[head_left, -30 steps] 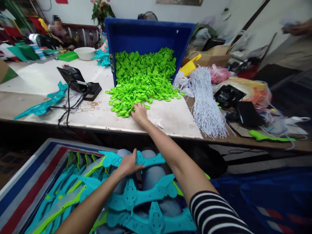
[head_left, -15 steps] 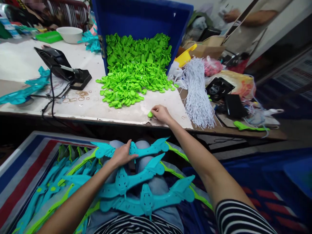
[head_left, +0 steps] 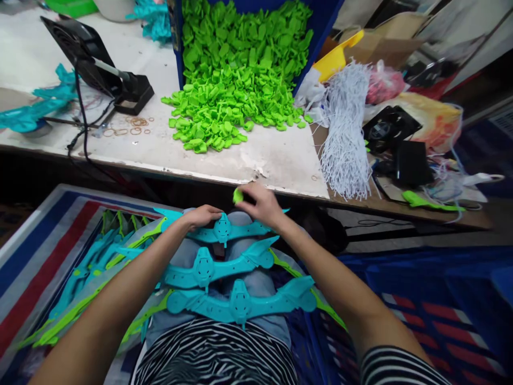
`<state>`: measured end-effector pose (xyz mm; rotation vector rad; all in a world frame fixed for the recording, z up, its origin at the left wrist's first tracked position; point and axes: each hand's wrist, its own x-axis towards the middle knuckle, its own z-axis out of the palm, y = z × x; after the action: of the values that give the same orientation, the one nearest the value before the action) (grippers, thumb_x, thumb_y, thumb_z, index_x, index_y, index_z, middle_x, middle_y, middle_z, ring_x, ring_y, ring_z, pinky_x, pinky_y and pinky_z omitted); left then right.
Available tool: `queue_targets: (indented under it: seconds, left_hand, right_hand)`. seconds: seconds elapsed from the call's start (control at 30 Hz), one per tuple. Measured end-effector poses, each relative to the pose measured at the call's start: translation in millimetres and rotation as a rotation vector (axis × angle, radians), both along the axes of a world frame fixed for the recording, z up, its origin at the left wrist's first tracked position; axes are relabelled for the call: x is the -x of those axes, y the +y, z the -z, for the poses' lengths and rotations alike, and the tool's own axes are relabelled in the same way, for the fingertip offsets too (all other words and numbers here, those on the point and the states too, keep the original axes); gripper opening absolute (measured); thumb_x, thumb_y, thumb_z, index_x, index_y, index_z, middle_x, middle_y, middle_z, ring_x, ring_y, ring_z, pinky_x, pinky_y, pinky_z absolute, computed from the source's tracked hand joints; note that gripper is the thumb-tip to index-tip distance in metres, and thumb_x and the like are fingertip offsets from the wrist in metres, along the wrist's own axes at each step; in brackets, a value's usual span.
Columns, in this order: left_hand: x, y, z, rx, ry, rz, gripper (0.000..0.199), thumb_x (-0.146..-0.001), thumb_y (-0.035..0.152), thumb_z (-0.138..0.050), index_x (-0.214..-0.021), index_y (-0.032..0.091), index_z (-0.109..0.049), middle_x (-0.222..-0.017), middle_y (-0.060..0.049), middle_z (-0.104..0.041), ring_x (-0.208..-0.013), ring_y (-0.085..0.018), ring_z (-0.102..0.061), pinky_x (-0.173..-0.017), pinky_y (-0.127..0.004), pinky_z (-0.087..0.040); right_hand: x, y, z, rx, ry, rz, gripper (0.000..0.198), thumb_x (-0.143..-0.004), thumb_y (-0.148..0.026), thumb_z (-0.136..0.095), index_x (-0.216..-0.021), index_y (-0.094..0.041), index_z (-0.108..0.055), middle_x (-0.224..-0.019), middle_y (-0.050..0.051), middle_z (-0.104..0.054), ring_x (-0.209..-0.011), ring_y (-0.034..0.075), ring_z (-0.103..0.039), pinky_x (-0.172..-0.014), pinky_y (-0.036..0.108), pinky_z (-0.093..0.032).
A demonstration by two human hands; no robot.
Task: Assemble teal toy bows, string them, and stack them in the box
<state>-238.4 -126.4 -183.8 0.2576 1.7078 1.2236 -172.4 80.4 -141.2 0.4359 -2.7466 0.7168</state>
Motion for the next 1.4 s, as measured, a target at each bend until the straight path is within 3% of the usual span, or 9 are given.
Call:
queue_targets:
  seconds: [0.13,0.3,0.5,0.63,0.83,1.03,1.17,1.3,1.4]
  left_hand:
    - [0,1,-2.6,0.028,-0.07,-0.047,0.031,-0.075,0.042,-0.066,-0.086,0.013,-0.069,-0.062,0.002,-0.06,-0.059,-0.011,-0.05,-0.059,-0.024,-0.04]
    - [-1,1,-1.7,0.014,-0.076,-0.047,0.033,-0.074,0.046,-0.065,-0.075,0.013,-0.064,-0.054,0.005,-0.048,-0.053,-0.009,-0.043,-0.056,-0.023,-0.035]
    - [1,-4,-2.6,-0.051,-0.041,0.046,0.037,-0.069,0.049,-0.067,-0.076,0.013,-0.064,-0.054,0.006,-0.044,-0.053,-0.008,-0.036,-0.053,-0.022,-0.031]
    - [3,-6,-2.1,-0.047,0.065,0.152,0.044,-0.063,0.052,-0.071,-0.081,0.013,-0.065,-0.059,0.005,-0.048,-0.057,-0.009,-0.039,-0.052,-0.022,-0.029]
    - [2,-7,2.2,-0.03,0.261,0.178,0.038,-0.071,0.044,-0.062,-0.091,0.012,-0.066,-0.069,0.002,-0.057,-0.063,-0.011,-0.046,-0.056,-0.022,-0.034]
    - [1,-6,5.4,0.036,0.501,0.228,0.032,-0.077,0.035,-0.057,-0.097,0.011,-0.066,-0.07,0.001,-0.059,-0.068,-0.014,-0.052,-0.061,-0.022,-0.037]
    - [-13,-7,7.0,0.086,0.703,0.153,0.03,-0.081,0.031,-0.056,-0.105,0.013,-0.061,-0.086,-0.005,-0.064,-0.08,-0.017,-0.058,-0.073,-0.026,-0.044]
    - [-33,-15,4.8,0.122,1.055,0.164,0.025,-0.09,0.034,-0.046,-0.098,0.017,-0.062,-0.101,-0.009,-0.063,-0.096,-0.021,-0.059,-0.083,-0.031,-0.045]
    - [-44,-21,-0.1,0.176,1.143,0.293,0.039,-0.088,0.044,-0.05,-0.115,0.017,-0.056,-0.114,-0.012,-0.061,-0.105,-0.024,-0.058,-0.084,-0.032,-0.046]
  right_hand:
    - [-41,-42,28,-0.006,-0.061,-0.218,0.025,-0.091,-0.034,-0.052,-0.102,-0.017,-0.065,-0.102,0.011,-0.065,-0.097,0.022,-0.053,-0.085,0.037,-0.047]
    - [-48,-53,53,-0.046,-0.033,-0.149,0.027,-0.093,-0.034,-0.047,-0.103,-0.018,-0.066,-0.106,0.012,-0.064,-0.1,0.023,-0.052,-0.088,0.043,-0.047]
    - [-47,-54,55,-0.015,-0.061,-0.125,0.025,-0.092,-0.032,-0.05,-0.103,-0.019,-0.068,-0.11,0.011,-0.065,-0.105,0.024,-0.053,-0.091,0.044,-0.047]
    - [-46,-57,56,0.15,-0.215,0.043,0.019,-0.085,-0.032,-0.06,-0.101,-0.022,-0.067,-0.115,0.009,-0.064,-0.107,0.022,-0.058,-0.093,0.041,-0.048]
    - [-40,-65,58,0.43,-0.465,0.228,0.059,-0.072,-0.031,-0.071,-0.125,-0.024,-0.046,-0.108,0.006,-0.067,-0.103,0.021,-0.063,-0.086,0.036,-0.051]
    - [-35,-69,55,0.246,-0.467,0.218,0.061,-0.074,-0.03,-0.069,-0.129,-0.022,-0.044,-0.108,0.007,-0.065,-0.096,0.021,-0.062,-0.085,0.036,-0.048]
    - [-56,-71,47,0.003,-0.18,0.197,0.04,-0.085,-0.037,-0.058,-0.12,-0.018,-0.056,-0.115,0.013,-0.061,-0.108,0.027,-0.052,-0.09,0.041,-0.039]
    - [-93,-77,40,-0.28,-0.182,-0.122,0.037,-0.093,-0.046,-0.044,-0.096,-0.017,-0.066,-0.085,0.01,-0.065,-0.083,0.023,-0.054,-0.076,0.037,-0.035]
    - [-117,-89,33,-0.385,-0.376,-0.176,0.038,-0.094,-0.047,-0.043,-0.098,-0.018,-0.067,-0.077,0.008,-0.066,-0.077,0.021,-0.056,-0.075,0.036,-0.033]
